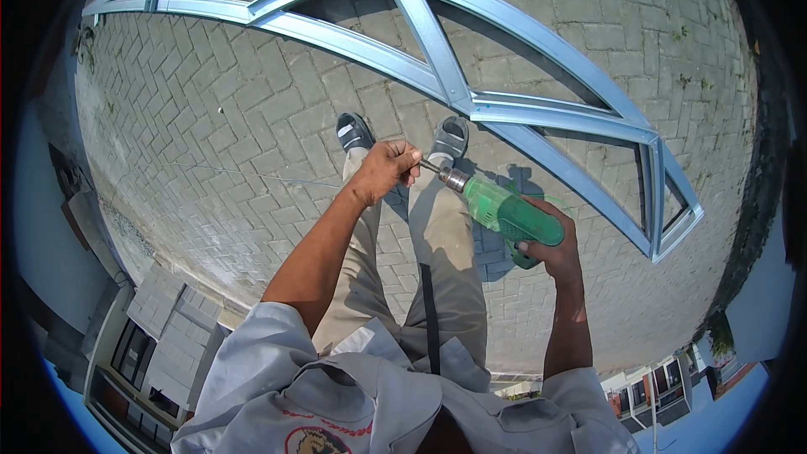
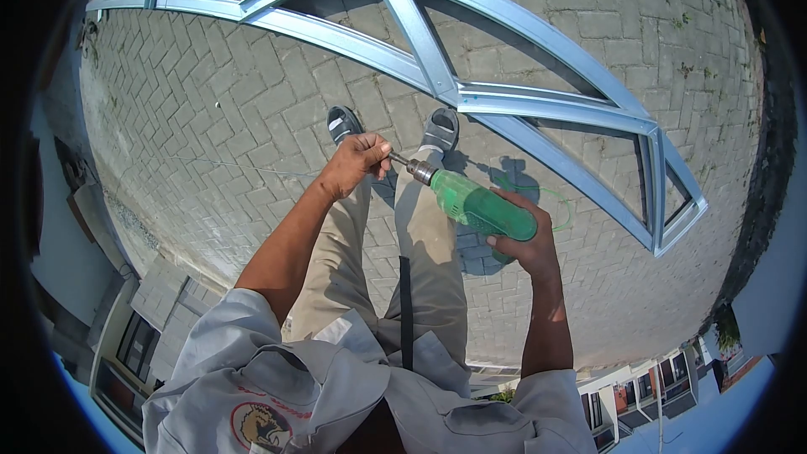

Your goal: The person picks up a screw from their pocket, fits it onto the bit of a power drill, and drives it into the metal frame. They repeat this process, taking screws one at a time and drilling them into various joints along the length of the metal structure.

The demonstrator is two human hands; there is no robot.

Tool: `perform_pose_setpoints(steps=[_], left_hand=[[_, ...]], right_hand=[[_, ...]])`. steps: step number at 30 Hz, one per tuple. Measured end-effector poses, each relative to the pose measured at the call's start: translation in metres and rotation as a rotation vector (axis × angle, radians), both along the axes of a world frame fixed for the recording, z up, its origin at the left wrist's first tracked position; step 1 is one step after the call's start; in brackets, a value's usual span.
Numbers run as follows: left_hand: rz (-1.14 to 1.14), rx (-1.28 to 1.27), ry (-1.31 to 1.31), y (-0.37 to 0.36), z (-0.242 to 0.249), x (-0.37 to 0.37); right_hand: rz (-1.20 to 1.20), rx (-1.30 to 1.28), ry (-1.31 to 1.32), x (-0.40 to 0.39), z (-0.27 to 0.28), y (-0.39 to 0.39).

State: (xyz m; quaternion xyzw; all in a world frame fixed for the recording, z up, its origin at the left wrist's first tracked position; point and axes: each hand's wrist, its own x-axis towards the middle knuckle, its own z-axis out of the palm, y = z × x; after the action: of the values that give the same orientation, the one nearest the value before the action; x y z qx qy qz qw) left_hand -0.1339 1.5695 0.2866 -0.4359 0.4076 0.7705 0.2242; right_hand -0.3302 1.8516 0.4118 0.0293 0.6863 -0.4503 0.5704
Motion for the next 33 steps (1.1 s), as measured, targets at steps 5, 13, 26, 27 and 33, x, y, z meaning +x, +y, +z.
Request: perform_pose_setpoints(steps=[5, 13, 26, 27, 33], left_hand=[[-0.056, 0.08, -0.015, 0.0, -0.004, -0.003], [-0.247, -0.405, -0.22, 0.02, -0.004, 0.062], [-0.837, -0.395, -0.718, 0.056, 0.057, 0.185], [-0.848, -0.398, -0.738, 0.056, 0.056, 0.185], [-0.845, -0.411, -0.713, 0.053, 0.055, 0.188]], right_hand=[[0.002, 0.023, -0.015, -0.003, 0.001, 0.005], [-0.02, 0.188, 0.215, -0.002, -0.029, 0.0], [0.08, 0.543, 0.516, -0.004, -0.217, -0.003], [0.078, 0.539, 0.504, -0.005, -0.226, -0.003], [0.135, 0.577, 0.525, -0.002, -0.257, -0.006]])
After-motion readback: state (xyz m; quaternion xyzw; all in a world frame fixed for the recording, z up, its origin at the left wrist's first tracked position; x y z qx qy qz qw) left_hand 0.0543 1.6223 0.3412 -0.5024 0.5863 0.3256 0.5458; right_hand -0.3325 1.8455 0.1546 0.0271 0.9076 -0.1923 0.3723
